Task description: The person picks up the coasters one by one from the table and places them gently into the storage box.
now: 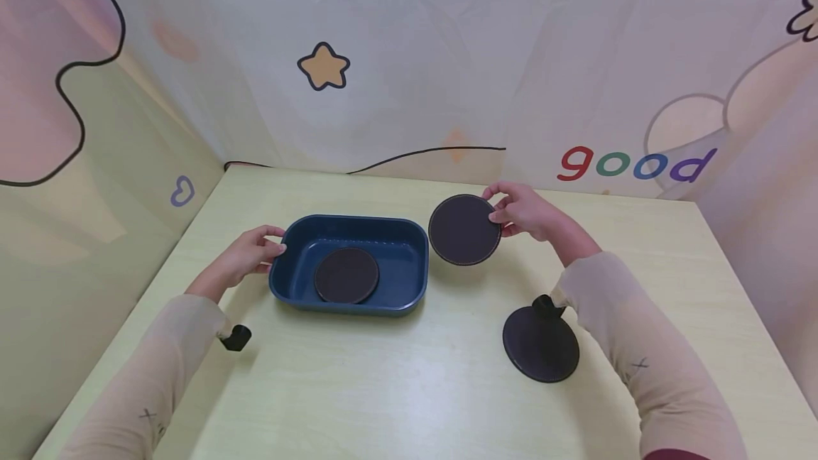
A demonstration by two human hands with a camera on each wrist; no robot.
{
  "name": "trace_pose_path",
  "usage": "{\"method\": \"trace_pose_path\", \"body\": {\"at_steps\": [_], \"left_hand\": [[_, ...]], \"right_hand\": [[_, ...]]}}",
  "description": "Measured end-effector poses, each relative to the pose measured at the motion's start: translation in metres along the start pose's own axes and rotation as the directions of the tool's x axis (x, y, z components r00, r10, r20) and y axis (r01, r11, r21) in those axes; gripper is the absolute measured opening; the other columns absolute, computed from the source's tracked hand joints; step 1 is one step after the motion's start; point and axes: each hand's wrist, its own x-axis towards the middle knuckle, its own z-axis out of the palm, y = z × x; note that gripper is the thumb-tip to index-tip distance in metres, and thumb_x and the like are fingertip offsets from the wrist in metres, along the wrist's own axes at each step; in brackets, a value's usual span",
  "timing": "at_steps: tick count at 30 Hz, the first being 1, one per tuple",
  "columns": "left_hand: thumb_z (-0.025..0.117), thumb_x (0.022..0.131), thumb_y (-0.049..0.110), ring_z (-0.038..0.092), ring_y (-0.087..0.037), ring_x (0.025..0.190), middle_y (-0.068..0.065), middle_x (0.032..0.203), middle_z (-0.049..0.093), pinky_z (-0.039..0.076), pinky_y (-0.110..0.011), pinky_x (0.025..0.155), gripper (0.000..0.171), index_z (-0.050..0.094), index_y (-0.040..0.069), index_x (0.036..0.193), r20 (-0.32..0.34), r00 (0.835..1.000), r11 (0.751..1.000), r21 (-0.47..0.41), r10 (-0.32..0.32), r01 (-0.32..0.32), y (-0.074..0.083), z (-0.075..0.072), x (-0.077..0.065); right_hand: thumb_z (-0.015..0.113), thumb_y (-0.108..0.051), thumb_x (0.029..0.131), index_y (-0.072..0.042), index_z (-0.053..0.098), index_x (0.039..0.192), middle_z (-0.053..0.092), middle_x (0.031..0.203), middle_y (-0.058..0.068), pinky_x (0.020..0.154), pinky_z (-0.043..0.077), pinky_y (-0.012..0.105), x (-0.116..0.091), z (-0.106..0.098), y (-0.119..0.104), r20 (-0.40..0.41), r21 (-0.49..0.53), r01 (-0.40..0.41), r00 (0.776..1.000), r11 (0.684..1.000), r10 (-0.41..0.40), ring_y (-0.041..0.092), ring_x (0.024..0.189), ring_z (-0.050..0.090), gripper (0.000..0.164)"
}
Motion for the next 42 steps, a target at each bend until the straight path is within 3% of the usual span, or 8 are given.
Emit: {"method": "trace_pose_path", "body": {"at_steps": [9,17,42], "left_hand": [[0.048,0.091,0.017,0.054,-0.017,0.080,-0.015,0.107,0.050,0.046,-0.023,0.066,0.041,0.036,0.009,0.129,-0.003,1.000,1.000,0.001,-0.001,0.001,-0.001,-0.001,-0.001],[0.048,0.091,0.018,0.052,-0.018,0.080,-0.013,0.106,0.049,0.046,-0.022,0.065,0.041,0.036,0.009,0.129,-0.009,1.000,1.000,-0.002,-0.017,0.017,0.001,-0.001,0.000],[0.048,0.091,0.018,0.052,-0.017,0.079,-0.013,0.106,0.050,0.046,-0.023,0.067,0.040,0.036,0.010,0.129,0.001,1.000,1.000,-0.021,-0.004,0.004,0.000,-0.001,0.000]], "right_hand": [[0.046,0.003,0.087,-0.002,0.036,0.117,0.046,0.083,0.007,0.065,0.048,0.029,0.008,0.023,-0.020,0.041,0.042,0.005,0.999,0.999,-0.007,0.015,0.069,0.053,0.032],[0.048,0.003,0.086,-0.005,0.040,0.113,0.047,0.080,0.004,0.063,0.048,0.029,0.020,0.048,-0.030,0.102,0.145,0.014,0.994,0.989,-0.029,0.014,0.066,0.054,0.029],[0.049,0.002,0.086,-0.007,0.041,0.119,0.047,0.076,0.004,0.055,0.045,0.024,0.064,0.136,-0.025,0.107,0.271,-0.088,0.992,0.959,0.061,0.014,0.058,0.049,0.034]]}}
